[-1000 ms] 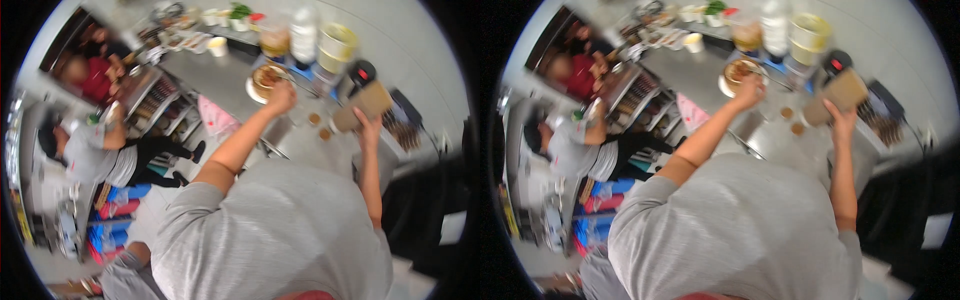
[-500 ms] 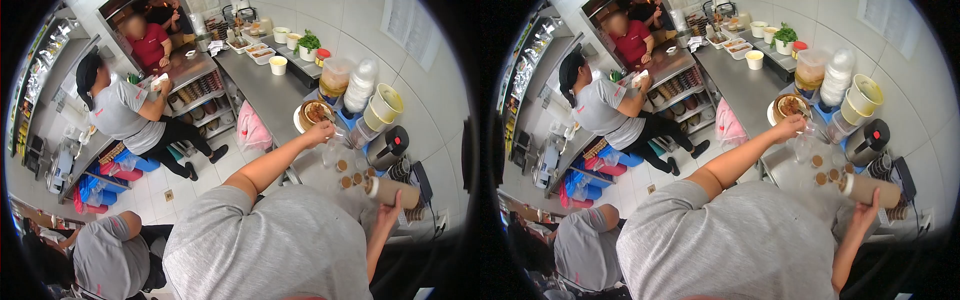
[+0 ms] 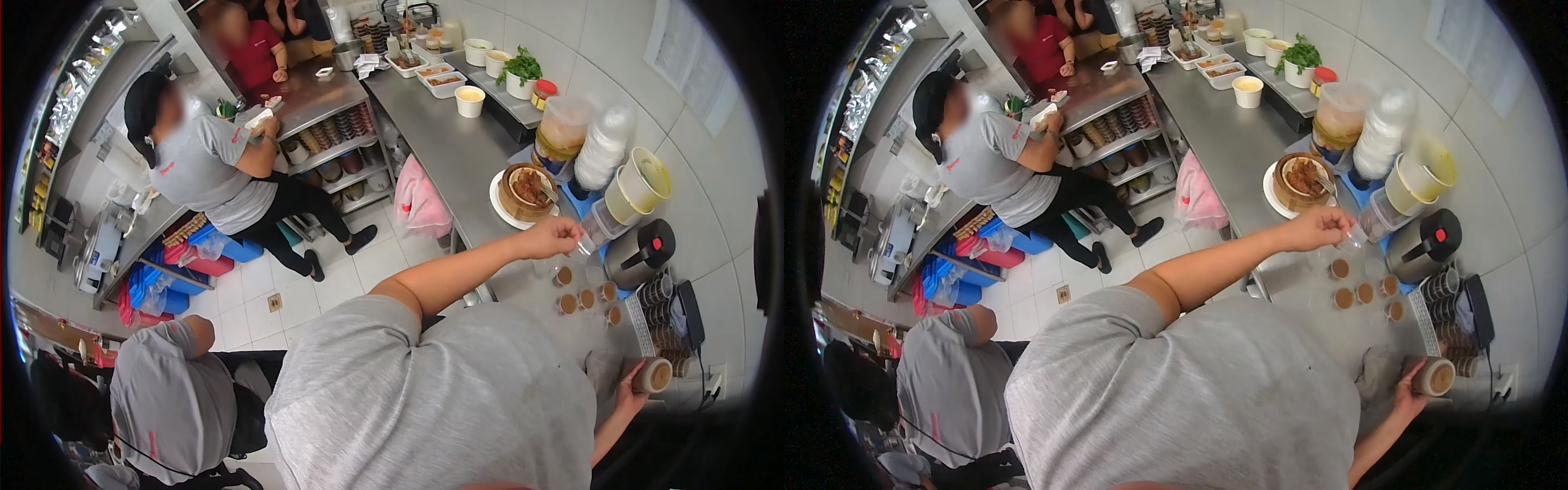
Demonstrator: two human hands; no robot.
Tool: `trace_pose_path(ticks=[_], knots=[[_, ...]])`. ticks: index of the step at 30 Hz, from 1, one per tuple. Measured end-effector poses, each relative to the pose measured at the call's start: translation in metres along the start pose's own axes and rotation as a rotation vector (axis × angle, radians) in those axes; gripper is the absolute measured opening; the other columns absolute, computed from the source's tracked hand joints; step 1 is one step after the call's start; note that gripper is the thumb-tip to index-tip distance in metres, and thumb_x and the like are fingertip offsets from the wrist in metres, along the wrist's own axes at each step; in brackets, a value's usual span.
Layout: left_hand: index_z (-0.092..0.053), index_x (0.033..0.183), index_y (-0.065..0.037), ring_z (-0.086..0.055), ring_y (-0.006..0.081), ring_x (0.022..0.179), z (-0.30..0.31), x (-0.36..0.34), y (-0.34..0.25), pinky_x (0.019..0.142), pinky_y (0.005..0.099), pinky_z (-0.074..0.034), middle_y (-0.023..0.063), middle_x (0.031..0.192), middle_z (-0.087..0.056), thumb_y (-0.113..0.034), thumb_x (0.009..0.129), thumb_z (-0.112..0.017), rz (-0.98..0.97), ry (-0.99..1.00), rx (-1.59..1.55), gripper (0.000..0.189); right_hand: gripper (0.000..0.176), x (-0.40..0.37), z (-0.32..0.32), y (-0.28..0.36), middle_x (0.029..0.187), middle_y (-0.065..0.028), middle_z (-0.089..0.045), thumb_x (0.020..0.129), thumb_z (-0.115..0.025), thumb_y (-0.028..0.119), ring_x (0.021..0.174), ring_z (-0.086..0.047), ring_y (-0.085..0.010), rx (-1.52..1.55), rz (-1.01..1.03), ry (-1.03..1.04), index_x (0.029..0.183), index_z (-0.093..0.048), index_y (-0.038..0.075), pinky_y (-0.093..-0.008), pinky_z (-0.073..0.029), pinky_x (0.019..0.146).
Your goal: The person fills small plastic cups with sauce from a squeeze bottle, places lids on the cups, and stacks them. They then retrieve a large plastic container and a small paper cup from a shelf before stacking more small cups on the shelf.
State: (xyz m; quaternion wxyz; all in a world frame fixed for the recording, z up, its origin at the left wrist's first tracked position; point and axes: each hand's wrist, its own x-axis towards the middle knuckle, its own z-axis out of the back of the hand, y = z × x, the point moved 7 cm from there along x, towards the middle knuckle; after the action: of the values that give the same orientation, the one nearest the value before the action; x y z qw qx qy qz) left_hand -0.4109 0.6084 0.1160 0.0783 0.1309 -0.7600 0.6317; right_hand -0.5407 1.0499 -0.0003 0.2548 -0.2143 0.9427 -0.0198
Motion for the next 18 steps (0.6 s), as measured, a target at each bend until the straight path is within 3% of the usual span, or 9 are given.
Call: trace_pose_path(ticks=[4, 8, 15, 18], knots=[[-0.057, 0.092, -0.003, -0.053, 0.0073, 0.087, -0.016, -0.003, -0.01, 0.078, 0.0251, -0.047, 0.0078, 0.117, -0.056, -0.005, 0.087, -0.058, 0.002, 0.043, 0.048, 0.005, 0.045, 0.003, -0.01, -0.008, 0.114, -0.0222, -0.056, 0.076, -0.065, 0.005, 0.11, -0.055, -0.0366, 0.1, -0.244, -0.01, 0.116, -0.052, -0.009, -0.0475, -0.05, 0.097], [-0.057, 0.09, -0.004, -0.053, 0.0086, 0.094, -0.025, -0.004, -0.019, 0.083, 0.0257, -0.045, 0.0078, 0.116, -0.057, -0.006, 0.088, -0.058, -0.092, 0.071, 0.152, 0.004, 0.041, 0.034, -0.014, 0.025, 0.119, -0.0223, -0.055, 0.087, -0.057, 0.018, 0.113, -0.053, -0.0367, -0.042, -0.083, 0.012, 0.119, -0.052, -0.007, -0.0459, -0.051, 0.097], [-0.056, 0.089, -0.005, -0.054, 0.0121, 0.102, -0.035, -0.013, -0.036, 0.087, 0.0275, -0.044, 0.0097, 0.12, -0.057, -0.008, 0.088, -0.059, -0.147, 0.114, 0.367, 0.004, 0.039, 0.062, -0.006, 0.059, 0.118, -0.0178, -0.059, 0.09, -0.055, 0.025, 0.108, -0.058, -0.0336, -0.116, 0.062, -0.027, 0.118, -0.055, -0.002, -0.0479, -0.051, 0.094], [-0.055, 0.089, -0.004, -0.056, 0.0154, 0.103, -0.044, -0.02, -0.032, 0.087, 0.0291, -0.045, 0.0113, 0.124, -0.055, -0.009, 0.087, -0.059, -0.004, 0.142, 0.204, 0.006, 0.043, 0.058, 0.021, 0.06, 0.115, -0.0165, -0.061, 0.09, -0.055, 0.03, 0.104, -0.06, -0.0307, -0.192, 0.17, -0.085, 0.119, -0.054, -0.001, -0.0444, -0.051, 0.093]])
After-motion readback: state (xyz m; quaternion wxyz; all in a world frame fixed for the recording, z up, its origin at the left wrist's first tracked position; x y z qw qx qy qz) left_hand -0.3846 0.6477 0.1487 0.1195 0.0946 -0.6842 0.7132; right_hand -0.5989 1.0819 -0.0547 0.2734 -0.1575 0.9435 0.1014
